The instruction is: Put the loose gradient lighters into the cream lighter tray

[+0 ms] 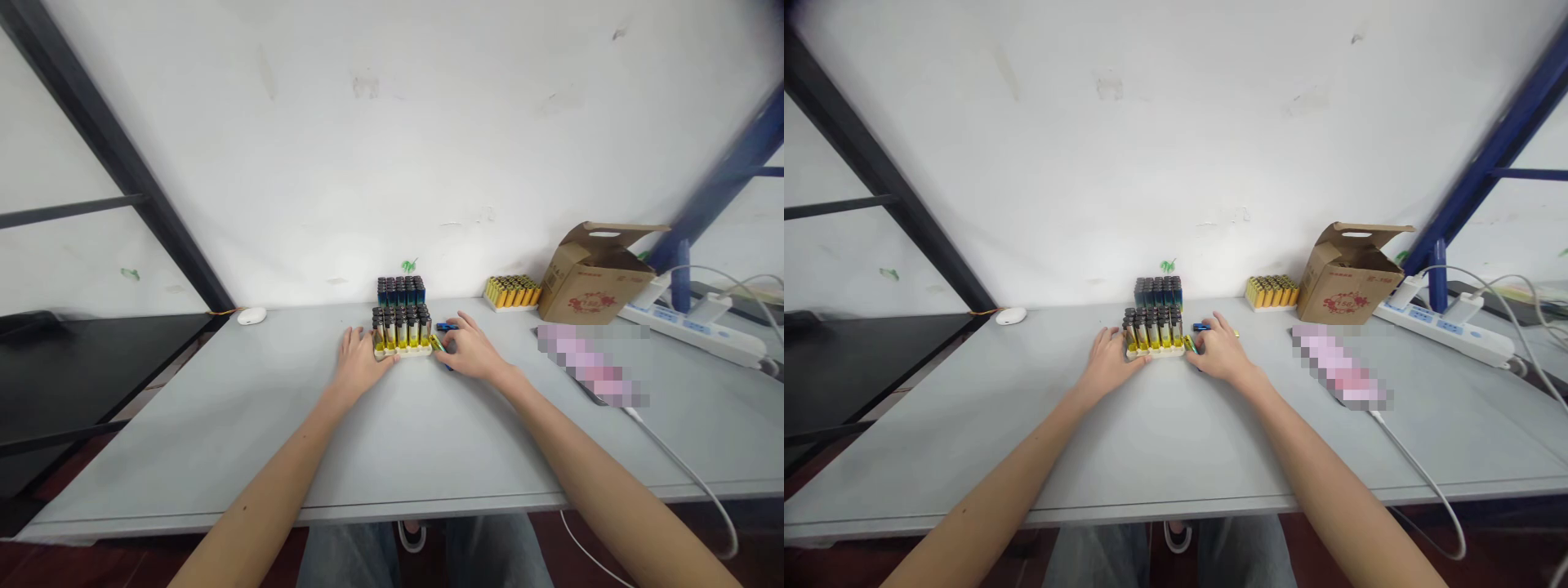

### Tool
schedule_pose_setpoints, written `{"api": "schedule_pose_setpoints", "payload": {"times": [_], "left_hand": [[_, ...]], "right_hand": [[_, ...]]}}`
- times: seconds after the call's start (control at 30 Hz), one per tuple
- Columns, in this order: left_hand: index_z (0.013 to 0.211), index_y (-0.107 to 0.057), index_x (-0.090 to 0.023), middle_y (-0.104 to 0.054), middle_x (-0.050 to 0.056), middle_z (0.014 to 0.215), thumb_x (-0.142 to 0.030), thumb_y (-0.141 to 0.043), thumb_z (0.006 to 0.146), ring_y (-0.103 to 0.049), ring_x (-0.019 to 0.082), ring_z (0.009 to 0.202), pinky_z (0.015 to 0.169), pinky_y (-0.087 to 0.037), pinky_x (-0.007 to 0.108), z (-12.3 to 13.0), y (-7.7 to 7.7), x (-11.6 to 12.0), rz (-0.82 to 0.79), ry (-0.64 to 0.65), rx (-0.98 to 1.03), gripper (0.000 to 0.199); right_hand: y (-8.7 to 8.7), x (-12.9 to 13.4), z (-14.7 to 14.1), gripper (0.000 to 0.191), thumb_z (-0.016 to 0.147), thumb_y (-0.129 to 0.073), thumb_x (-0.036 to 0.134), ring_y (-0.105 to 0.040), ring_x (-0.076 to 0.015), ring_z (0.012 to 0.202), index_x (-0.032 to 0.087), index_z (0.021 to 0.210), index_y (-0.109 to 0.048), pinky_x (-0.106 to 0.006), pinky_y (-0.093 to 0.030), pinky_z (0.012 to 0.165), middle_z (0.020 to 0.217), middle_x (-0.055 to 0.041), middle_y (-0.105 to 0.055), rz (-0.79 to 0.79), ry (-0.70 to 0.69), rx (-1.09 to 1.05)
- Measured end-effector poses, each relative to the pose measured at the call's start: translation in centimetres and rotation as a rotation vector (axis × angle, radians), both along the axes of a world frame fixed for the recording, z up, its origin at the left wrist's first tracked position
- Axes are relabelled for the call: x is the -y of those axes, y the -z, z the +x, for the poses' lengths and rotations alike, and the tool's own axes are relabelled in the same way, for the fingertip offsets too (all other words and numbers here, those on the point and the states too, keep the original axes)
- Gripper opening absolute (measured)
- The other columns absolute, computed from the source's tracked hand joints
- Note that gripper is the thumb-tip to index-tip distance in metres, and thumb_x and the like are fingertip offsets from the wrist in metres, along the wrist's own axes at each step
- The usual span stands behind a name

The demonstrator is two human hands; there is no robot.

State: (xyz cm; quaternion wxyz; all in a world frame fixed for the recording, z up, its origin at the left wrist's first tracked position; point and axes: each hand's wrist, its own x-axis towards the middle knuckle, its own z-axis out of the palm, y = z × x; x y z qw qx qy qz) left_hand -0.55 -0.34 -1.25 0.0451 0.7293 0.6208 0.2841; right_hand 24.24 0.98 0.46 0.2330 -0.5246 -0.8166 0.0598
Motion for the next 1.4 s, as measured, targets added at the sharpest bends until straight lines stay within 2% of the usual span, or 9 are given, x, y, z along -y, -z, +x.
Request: {"api": "schedule_pose_setpoints", "payload": {"times": [0.13,0.23,0.43,0.53,0.73,0.93,1.1,1.27,1.4], "left_hand": [[0.136,-0.037,-0.012,-0.044,0.021,0.138,-0.045,-0.070,0.071,-0.033,0.035,0.136,0.111,-0.029,0.046,0.2,-1.1,0.3,-0.051,-0.038,0.045,0.080],[0.146,-0.019,-0.012,-0.028,0.022,0.150,-0.045,-0.073,0.070,-0.024,0.035,0.142,0.114,-0.026,0.047,0.4,-1.9,0.6,-0.062,-0.069,0.144,0.099],[0.147,-0.019,-0.022,-0.030,0.016,0.149,-0.042,-0.076,0.068,-0.027,0.033,0.141,0.114,-0.028,0.050,0.6,-2.4,1.0,0.058,-0.018,0.251,0.099],[0.148,-0.018,-0.024,-0.031,0.015,0.148,-0.039,-0.076,0.070,-0.029,0.032,0.140,0.113,-0.029,0.049,0.7,-2.6,1.1,0.131,-0.006,0.294,0.097],[0.148,-0.020,-0.027,-0.034,0.013,0.144,-0.038,-0.071,0.075,-0.038,0.030,0.134,0.109,-0.035,0.047,0.5,-2.6,1.2,0.224,0.014,0.309,0.089],[0.145,-0.026,-0.025,-0.037,0.013,0.142,-0.040,-0.055,0.088,-0.041,0.027,0.131,0.108,-0.036,0.045,0.4,-2.4,1.1,0.226,0.018,0.300,0.065],[0.139,-0.035,-0.021,-0.043,0.013,0.136,-0.029,-0.028,0.098,-0.045,0.024,0.127,0.107,-0.037,0.041,0.4,-2.3,1.0,0.289,0.019,0.329,0.042],[0.135,-0.039,-0.020,-0.044,0.013,0.135,-0.024,-0.030,0.096,-0.047,0.024,0.125,0.106,-0.038,0.041,0.5,-2.2,1.0,0.300,0.040,0.311,0.040],[0.132,-0.041,-0.020,-0.046,0.012,0.132,-0.024,-0.033,0.096,-0.048,0.024,0.124,0.105,-0.039,0.041,0.6,-2.4,1.2,0.308,0.040,0.316,0.038]], "right_hand": [[-0.8,-0.3,0.4,0.011,0.074,-0.060,0.031,-0.061,-0.0274,0.100,0.020,0.074,-0.065,-0.039,-0.047,0.086,0.099,-0.0099,-0.069,0.017,0.169,-0.131],[-1.2,-0.7,0.6,0.015,0.075,-0.061,0.035,-0.064,-0.0228,0.079,0.021,0.080,-0.061,-0.036,-0.048,0.074,0.081,-0.0055,-0.070,-0.009,0.297,-0.400],[-2.4,-0.8,0.3,0.059,0.063,-0.077,0.038,-0.066,-0.0179,0.071,0.022,0.112,-0.048,-0.035,-0.056,0.068,0.079,0.0003,-0.068,-0.240,0.184,-1.193],[-2.9,-0.5,0.4,0.068,0.055,-0.085,0.034,-0.066,-0.0143,0.071,0.025,0.113,-0.050,-0.034,-0.060,0.071,0.085,0.0033,-0.066,-0.263,0.098,-1.385],[-3.5,-0.3,0.6,0.046,0.052,-0.089,0.027,-0.065,-0.0091,0.067,0.022,0.085,-0.058,-0.024,-0.060,0.073,0.076,0.0052,-0.066,-0.224,0.085,-1.622],[-3.4,-0.9,0.9,0.032,0.063,-0.083,0.018,-0.066,-0.0078,0.065,0.021,0.066,-0.051,-0.009,-0.053,0.047,0.072,0.0032,-0.066,-0.356,0.215,-1.803],[-2.9,-1.6,1.4,0.016,0.074,-0.073,0.013,-0.070,-0.0105,0.081,0.020,0.080,-0.061,-0.010,-0.060,0.061,0.087,-0.0014,-0.069,-0.531,0.230,-1.927],[-2.6,-1.4,1.2,0.033,0.065,-0.069,0.000,-0.067,-0.0117,0.100,0.023,0.088,-0.064,-0.015,-0.059,0.084,0.106,-0.0010,-0.066,-0.521,0.141,-1.796],[-2.4,-1.3,1.2,0.032,0.069,-0.072,0.009,-0.068,-0.0119,0.101,0.026,0.094,-0.063,-0.024,-0.058,0.091,0.106,0.0020,-0.068,-0.539,0.143,-1.708]]}}
